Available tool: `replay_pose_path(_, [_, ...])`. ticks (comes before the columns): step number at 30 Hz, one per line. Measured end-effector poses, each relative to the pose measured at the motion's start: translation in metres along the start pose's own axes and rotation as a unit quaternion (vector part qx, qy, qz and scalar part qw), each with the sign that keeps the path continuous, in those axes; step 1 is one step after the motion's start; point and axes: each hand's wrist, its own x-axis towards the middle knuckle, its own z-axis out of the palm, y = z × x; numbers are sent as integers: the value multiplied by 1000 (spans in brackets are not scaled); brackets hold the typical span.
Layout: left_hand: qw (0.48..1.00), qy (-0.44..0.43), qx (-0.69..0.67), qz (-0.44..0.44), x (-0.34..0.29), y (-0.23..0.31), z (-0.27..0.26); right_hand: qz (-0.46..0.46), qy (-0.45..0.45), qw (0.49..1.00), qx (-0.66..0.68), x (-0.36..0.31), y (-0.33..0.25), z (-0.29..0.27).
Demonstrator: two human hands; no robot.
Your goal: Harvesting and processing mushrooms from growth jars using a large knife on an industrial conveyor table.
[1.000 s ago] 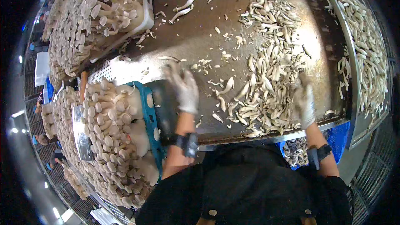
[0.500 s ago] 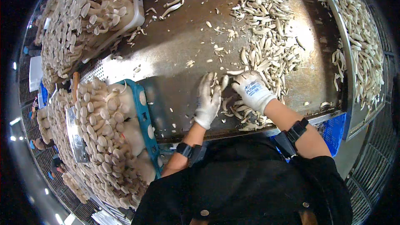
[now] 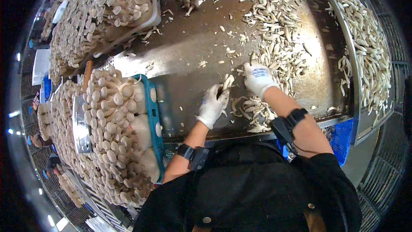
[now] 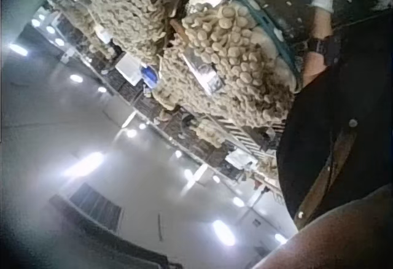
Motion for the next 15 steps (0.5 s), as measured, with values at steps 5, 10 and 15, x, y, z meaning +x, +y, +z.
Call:
replay_pose_path(5, [867,-34,-482,-120,-16,-6,-9,3,11,998,59,-10,-1,-5])
replay_pose_path(10, [812,-62,-563,-142,-27,31,-14,125,-82,546,824,-69,6,7])
replay_pose_path(15, [961,-140,-239,-26,-34,48,-6,109,-44,520,846,-87,-58,33])
